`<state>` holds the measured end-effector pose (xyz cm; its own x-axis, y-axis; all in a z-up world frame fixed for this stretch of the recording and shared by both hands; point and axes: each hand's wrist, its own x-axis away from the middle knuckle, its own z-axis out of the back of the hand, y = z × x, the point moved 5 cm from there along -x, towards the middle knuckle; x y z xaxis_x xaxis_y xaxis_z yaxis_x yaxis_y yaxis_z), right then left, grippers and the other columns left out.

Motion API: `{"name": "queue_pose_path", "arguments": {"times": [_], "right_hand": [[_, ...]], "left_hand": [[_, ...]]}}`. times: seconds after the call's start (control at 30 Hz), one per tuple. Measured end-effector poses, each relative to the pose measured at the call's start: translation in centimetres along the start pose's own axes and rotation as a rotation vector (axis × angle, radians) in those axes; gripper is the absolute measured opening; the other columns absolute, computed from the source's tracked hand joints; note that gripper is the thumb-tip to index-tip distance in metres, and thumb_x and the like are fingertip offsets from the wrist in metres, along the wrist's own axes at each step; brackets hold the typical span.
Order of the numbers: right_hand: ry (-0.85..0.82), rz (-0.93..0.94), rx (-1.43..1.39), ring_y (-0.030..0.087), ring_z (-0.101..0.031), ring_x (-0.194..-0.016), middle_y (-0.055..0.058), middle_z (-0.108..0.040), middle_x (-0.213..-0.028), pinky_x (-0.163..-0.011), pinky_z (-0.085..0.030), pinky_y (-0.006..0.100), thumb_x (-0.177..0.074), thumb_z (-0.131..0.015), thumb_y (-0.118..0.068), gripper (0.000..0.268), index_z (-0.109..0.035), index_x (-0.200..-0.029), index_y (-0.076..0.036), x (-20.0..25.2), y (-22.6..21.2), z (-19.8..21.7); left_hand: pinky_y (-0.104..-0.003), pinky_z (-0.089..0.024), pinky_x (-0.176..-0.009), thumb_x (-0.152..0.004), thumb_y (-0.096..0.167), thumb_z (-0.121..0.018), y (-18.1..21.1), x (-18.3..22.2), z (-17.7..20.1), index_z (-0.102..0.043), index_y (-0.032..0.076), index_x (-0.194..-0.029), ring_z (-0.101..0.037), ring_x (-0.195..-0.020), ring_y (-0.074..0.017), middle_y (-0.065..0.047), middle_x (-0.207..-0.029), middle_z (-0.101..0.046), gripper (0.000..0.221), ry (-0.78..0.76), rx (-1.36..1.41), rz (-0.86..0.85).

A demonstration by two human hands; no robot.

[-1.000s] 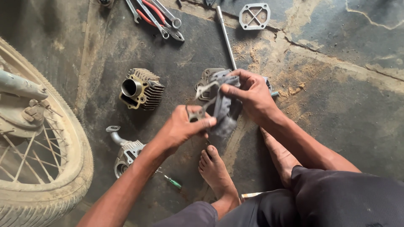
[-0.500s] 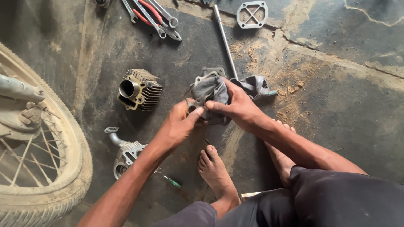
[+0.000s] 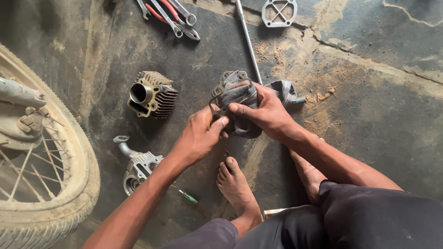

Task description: The recorder and an assistant are cleaning and inspecting motorcycle engine components on a workshop floor.

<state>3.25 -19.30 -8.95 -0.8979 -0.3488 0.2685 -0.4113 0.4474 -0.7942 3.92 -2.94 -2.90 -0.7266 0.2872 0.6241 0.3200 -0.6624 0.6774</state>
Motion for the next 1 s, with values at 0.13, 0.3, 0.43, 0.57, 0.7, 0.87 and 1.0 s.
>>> {"name": "queue_pose_path", "arguments": {"times": [0.13, 0.3, 0.43, 0.57, 0.7, 0.87, 1.0], "right_hand": [[0.045, 0.035, -0.065, 0.01, -0.071, -0.096, 0.005, -0.074, -0.108, -0.087, -0.061, 0.027, -0.09, -0.081, -0.01, 0.038, -0.064, -0.124, -0.002, 0.0, -0.1, 0.8], [0.086, 0.059, -0.035, 0.009, -0.071, -0.093, 0.004, -0.074, -0.103, -0.084, -0.061, 0.026, -0.084, -0.085, -0.007, 0.038, -0.067, -0.116, -0.002, -0.1, -0.3, 2.6], [0.084, 0.047, -0.074, 0.01, -0.071, -0.09, 0.004, -0.075, -0.1, -0.082, -0.06, 0.026, -0.084, -0.086, -0.007, 0.032, -0.068, -0.111, -0.001, -0.2, -0.1, 3.0], [0.13, 0.044, -0.126, 0.012, -0.072, -0.08, 0.007, -0.075, -0.096, -0.072, -0.061, 0.027, -0.088, -0.082, -0.01, 0.027, -0.068, -0.108, 0.0, 0.1, -0.7, 4.5], [0.188, 0.082, -0.199, 0.013, -0.069, -0.069, 0.009, -0.071, -0.088, -0.058, -0.058, 0.026, -0.1, -0.075, -0.017, 0.021, -0.067, -0.107, 0.0, 2.1, -0.4, 8.8], [-0.056, 0.025, 0.437, 0.02, -0.075, -0.075, 0.012, -0.076, -0.093, -0.061, -0.057, 0.032, -0.099, -0.066, -0.023, 0.026, -0.069, -0.115, -0.003, 4.1, 1.5, 5.1], [-0.33, 0.052, 0.954, 0.025, -0.069, -0.101, 0.009, -0.073, -0.116, -0.082, -0.054, 0.04, -0.087, -0.072, -0.017, 0.046, -0.064, -0.132, -0.009, 3.9, 3.9, 2.6]], "left_hand": [[-0.032, -0.06, -0.067, -0.097, 0.017, -0.058, 1.9, 0.4, 0.6, -0.065, 0.003, -0.118, -0.075, -0.072, -0.0146, -0.007, -0.087, -0.075, 0.026, -0.014, -0.025, -0.04], [-0.034, -0.058, -0.067, -0.096, 0.017, -0.058, 2.7, 0.8, 1.6, -0.065, 0.003, -0.119, -0.074, -0.071, -0.016, -0.009, -0.084, -0.074, 0.027, -0.018, -0.062, -0.064], [-0.034, -0.058, -0.065, -0.095, 0.017, -0.059, 2.1, 0.8, 1.7, -0.066, 0.003, -0.119, -0.073, -0.07, -0.0156, -0.009, -0.084, -0.075, 0.028, -0.024, -0.051, -0.052], [-0.031, -0.059, -0.066, -0.097, 0.02, -0.059, 0.4, 1.1, 3.1, -0.065, 0.001, -0.109, -0.074, -0.07, -0.0131, -0.008, -0.084, -0.077, 0.023, 0.024, -0.085, 0.015], [-0.031, -0.056, -0.063, -0.098, 0.016, -0.06, -4.8, 2.2, 6.2, -0.063, 0.0, -0.103, -0.069, -0.069, -0.0149, -0.011, -0.086, -0.079, 0.018, 0.136, -0.006, 0.103], [-0.028, -0.059, -0.072, -0.099, 0.015, -0.06, -9.5, 3.0, 3.6, -0.063, -0.001, -0.102, -0.072, -0.075, -0.0133, -0.01, -0.09, -0.078, 0.016, 0.199, 0.336, 0.037], [-0.03, -0.061, -0.083, -0.101, 0.016, -0.062, -11.6, 2.2, 0.1, -0.066, -0.001, -0.102, -0.074, -0.083, -0.0143, -0.01, -0.095, -0.077, 0.017, 0.356, 0.724, -0.096]]}}
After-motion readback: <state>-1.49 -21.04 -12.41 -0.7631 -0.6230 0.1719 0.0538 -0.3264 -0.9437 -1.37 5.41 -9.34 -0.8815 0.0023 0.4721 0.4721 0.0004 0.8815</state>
